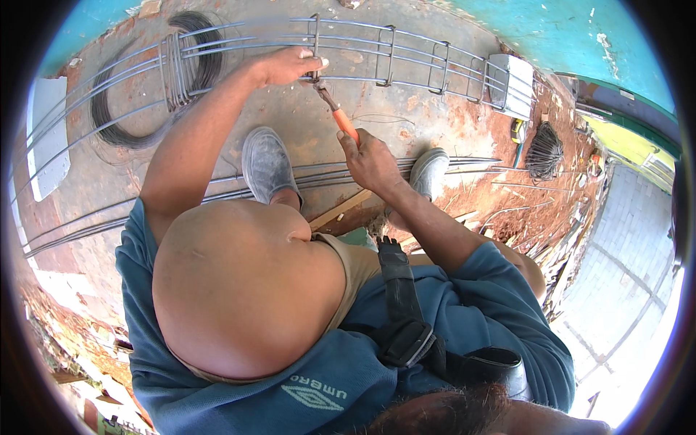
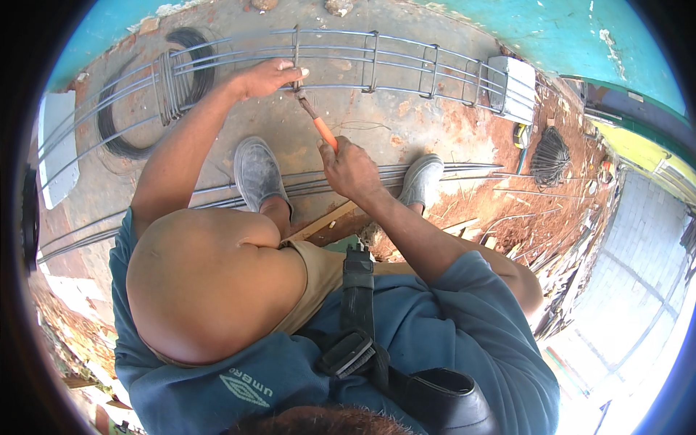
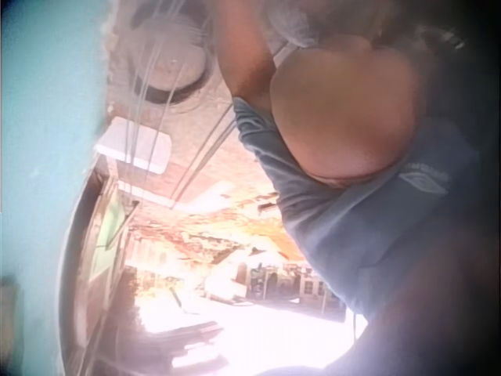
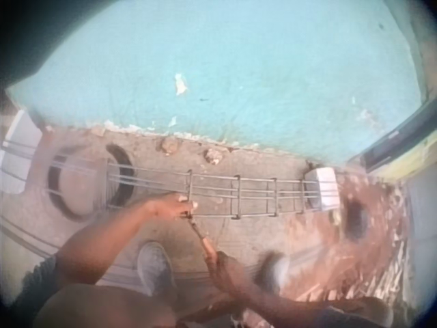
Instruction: The person assembles a rebar cage by tying intersecting steel bars with wire. They use pliers to twist and secure the wire at multiple junctions, working along the length of the cage.
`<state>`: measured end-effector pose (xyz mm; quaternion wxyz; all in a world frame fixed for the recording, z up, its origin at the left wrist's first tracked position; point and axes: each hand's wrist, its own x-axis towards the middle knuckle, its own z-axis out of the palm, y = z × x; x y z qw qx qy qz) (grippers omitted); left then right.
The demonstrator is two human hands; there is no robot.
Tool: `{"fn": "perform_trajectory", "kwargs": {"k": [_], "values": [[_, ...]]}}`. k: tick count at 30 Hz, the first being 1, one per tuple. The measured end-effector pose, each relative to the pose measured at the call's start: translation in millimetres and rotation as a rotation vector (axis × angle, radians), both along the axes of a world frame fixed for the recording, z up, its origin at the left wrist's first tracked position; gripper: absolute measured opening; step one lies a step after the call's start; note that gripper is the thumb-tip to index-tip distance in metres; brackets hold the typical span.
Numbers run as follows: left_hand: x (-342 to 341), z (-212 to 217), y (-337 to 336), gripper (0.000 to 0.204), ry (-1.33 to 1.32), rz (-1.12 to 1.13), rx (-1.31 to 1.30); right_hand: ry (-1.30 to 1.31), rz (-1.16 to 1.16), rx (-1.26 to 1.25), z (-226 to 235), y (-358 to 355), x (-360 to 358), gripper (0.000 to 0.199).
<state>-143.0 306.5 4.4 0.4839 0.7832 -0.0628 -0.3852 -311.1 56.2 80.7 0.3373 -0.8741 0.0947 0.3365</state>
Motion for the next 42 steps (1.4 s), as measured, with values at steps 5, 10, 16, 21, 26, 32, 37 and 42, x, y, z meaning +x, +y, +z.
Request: {"fn": "perform_trajectory", "kwargs": {"k": [5, 10, 16, 21, 26, 32, 37, 42], "values": [[4.7, 0.4, 1.4, 0.064, 0.045, -0.025, -0.116, 0.976, -0.627, 1.238, -12.2, -9.1, -2.1, 0.061], [-0.2, 6.4, -1.0, 0.065, 0.052, 0.062, -0.054, 0.452, -0.367, 0.806, -4.1, -0.7, -1.6, 0.038], [-1.1, 4.6, -0.4, 0.07, -0.025, -0.014, -0.024, -0.076, 0.092, 0.026, 2.0, -11.0, 9.0, 0.047], [-1.1, 4.4, -0.1, 0.069, -0.014, -0.015, -0.045, -0.081, 0.266, -0.245, 21.9, 4.4, 18.9, 0.056], [-0.7, 16.5, 1.3, 0.075, 0.017, -0.034, -0.038, -0.011, 0.313, -0.319, 40.1, 18.1, 25.9, 0.07], [3.0, 12.7, 0.7, 0.07, 0.05, -0.035, -0.042, -0.01, 0.267, -0.149, 39.2, 12.1, 31.8, 0.061], [3.3, 8.0, 1.0, 0.068, 0.026, -0.058, -0.084, 0.317, 0.007, 0.136, 17.1, 11.0, 27.5, 0.037], [0.3, 5.9, 1.4, 0.067, 0.029, -0.026, -0.073, 0.807, -0.565, 1.037, -1.0, 13.4, 11.2, 0.032]]}}
